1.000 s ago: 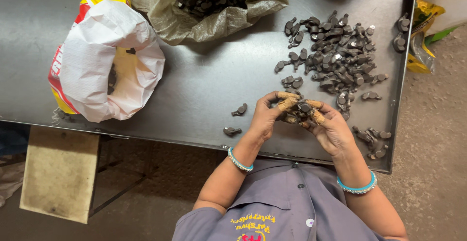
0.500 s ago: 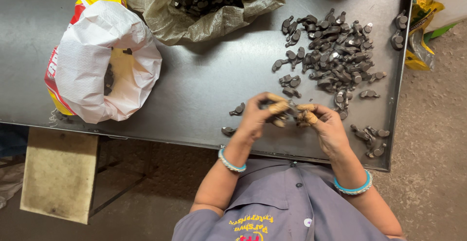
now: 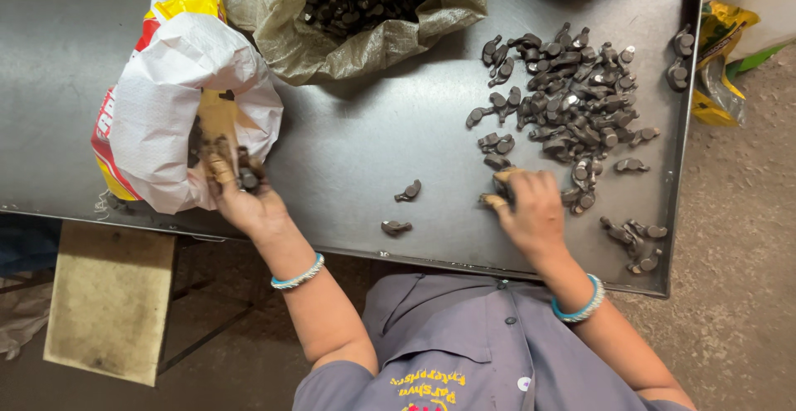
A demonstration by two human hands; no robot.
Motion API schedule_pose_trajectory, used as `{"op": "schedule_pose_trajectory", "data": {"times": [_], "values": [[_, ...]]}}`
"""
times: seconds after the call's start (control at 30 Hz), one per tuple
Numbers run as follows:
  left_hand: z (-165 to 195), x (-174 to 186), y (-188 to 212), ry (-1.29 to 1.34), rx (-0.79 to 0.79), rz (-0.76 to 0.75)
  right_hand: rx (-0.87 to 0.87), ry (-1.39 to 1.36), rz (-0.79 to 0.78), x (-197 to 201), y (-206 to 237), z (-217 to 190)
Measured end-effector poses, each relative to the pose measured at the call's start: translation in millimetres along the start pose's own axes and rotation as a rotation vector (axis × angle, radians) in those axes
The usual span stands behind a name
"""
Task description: The person sits at a metal table sorting small dark cast parts. They pick up items one at a time, turn and check each piece in both hands, then place accepted pieces into a white paper bag on the table, occasionally reaching into a sack of parts to grab more.
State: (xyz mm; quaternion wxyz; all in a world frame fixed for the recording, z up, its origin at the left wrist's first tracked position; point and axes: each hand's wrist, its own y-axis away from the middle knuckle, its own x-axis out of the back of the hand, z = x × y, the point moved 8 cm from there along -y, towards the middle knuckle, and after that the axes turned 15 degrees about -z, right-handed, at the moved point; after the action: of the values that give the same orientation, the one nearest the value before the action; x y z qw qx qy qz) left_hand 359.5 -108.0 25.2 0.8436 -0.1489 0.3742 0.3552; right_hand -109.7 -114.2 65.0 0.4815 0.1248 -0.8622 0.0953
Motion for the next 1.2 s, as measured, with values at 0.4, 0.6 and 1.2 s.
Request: {"op": "schedule_pose_trajectory", "data": {"times": [0.4, 0.6, 1.2], "values": [[-164.8, -105.9, 157.6, -0.421, 0.703, -0.584, -0.078, -1.419, -0.033, -33.4, 12.1, 91.1], [-211.3, -127.8, 232.0, -0.483, 0.973, -0.921, -0.083, -1.749, -0.043, -36.0, 26.9, 103.5], [-212.2, -125.0, 225.3, -0.412, 0.998, -0.751, -0.122, -0.879, -0.167, -1.7, 37.0, 73.4]]}}
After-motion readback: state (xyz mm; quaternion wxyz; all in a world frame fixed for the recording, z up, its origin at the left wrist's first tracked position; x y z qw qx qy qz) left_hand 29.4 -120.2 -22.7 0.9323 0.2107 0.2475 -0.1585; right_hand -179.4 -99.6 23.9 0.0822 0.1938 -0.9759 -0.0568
